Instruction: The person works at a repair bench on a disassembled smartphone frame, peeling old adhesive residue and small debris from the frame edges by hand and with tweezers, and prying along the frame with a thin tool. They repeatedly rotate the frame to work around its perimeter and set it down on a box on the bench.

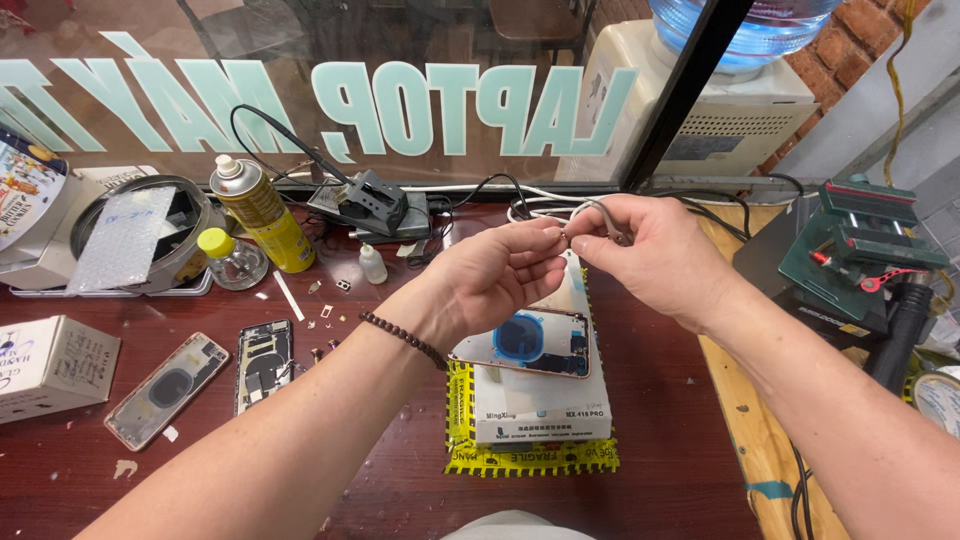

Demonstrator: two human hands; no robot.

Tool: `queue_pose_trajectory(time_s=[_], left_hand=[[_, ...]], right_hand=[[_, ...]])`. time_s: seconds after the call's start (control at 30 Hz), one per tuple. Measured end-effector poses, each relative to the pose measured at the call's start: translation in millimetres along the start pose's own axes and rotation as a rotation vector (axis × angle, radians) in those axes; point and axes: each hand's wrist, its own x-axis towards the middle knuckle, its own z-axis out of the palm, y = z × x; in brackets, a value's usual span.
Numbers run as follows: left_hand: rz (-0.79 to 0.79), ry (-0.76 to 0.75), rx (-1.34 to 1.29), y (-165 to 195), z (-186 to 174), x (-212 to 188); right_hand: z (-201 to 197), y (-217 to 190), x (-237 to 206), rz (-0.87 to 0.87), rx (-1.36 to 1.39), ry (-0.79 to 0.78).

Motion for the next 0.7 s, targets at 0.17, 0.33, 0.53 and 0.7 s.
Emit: queue_pose_trajectory(time_s=[0.17,0.33,0.53,0.7], left_hand=[[0.008,0.006,0.005,0,1,2],[0.033,-0.003,0.029,0,1,2],[0.085,-0.007,0.077,1,7,-1],[0.093,-0.024,0.073,4,9,-7]], right_hand=[[3,1,-1,-0.053,0.076,0.019],[1,2,-1,-0.031,0.038,0.061],[3,10,3,-0.012,0.112,0.038],[2,15,4,-0.009,0.176,0.031]])
